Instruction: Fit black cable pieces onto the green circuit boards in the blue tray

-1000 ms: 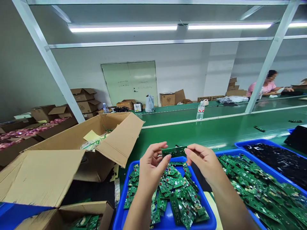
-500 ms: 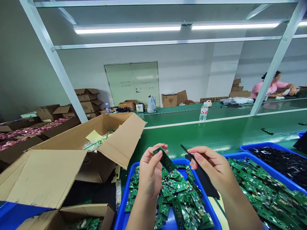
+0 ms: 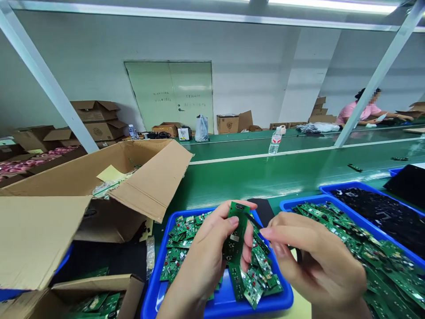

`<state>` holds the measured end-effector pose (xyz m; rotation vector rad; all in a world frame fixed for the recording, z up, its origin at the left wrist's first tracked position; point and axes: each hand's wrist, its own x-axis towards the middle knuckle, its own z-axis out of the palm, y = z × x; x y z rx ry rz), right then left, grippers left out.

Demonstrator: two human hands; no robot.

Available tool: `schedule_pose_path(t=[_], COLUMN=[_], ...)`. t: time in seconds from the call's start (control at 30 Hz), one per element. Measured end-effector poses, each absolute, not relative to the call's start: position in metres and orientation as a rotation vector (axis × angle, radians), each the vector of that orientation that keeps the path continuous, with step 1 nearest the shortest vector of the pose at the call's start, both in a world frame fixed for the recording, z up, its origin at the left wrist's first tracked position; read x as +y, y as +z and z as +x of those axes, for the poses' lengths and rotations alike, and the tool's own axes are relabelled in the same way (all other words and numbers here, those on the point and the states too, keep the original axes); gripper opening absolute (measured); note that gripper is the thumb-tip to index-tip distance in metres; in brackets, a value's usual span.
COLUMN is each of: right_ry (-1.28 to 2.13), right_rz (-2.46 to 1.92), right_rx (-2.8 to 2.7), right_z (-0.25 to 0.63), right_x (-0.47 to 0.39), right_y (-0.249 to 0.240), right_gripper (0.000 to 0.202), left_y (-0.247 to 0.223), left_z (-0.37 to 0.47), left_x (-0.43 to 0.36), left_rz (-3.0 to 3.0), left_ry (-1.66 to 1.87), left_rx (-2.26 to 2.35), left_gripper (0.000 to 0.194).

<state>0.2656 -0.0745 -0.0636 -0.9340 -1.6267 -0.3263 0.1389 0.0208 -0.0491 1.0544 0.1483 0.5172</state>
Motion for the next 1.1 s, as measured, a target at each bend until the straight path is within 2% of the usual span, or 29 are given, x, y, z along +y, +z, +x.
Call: schedule_pose_path(t=[0.3,0.67,1.1], right_ry=[-0.325,-0.351,-0.438], right_rz=[-0.88,-1.022,-1.061], right_rx=[-1.701,-1.725,-1.724], right_z=[0.2613,0.2686,0.2703], right_x=[-0.0693,-0.078,-0.0748], right_y=[-0.0532,-0.0604,-0.0577], right_gripper=[0.04,0.054,0.046], left_y=[-0.0492,-0.0458,-0.044], left_z=[0.1371,0.1379,0.1388], left_x=[0.0195,0.018,0.0169], left_rz=[1.114,1.066,1.106], left_ry=[0.358,0.331,0.37], left_rx=[0.172,0.198,0.165], left_gripper=[0.035,0.032,0.029])
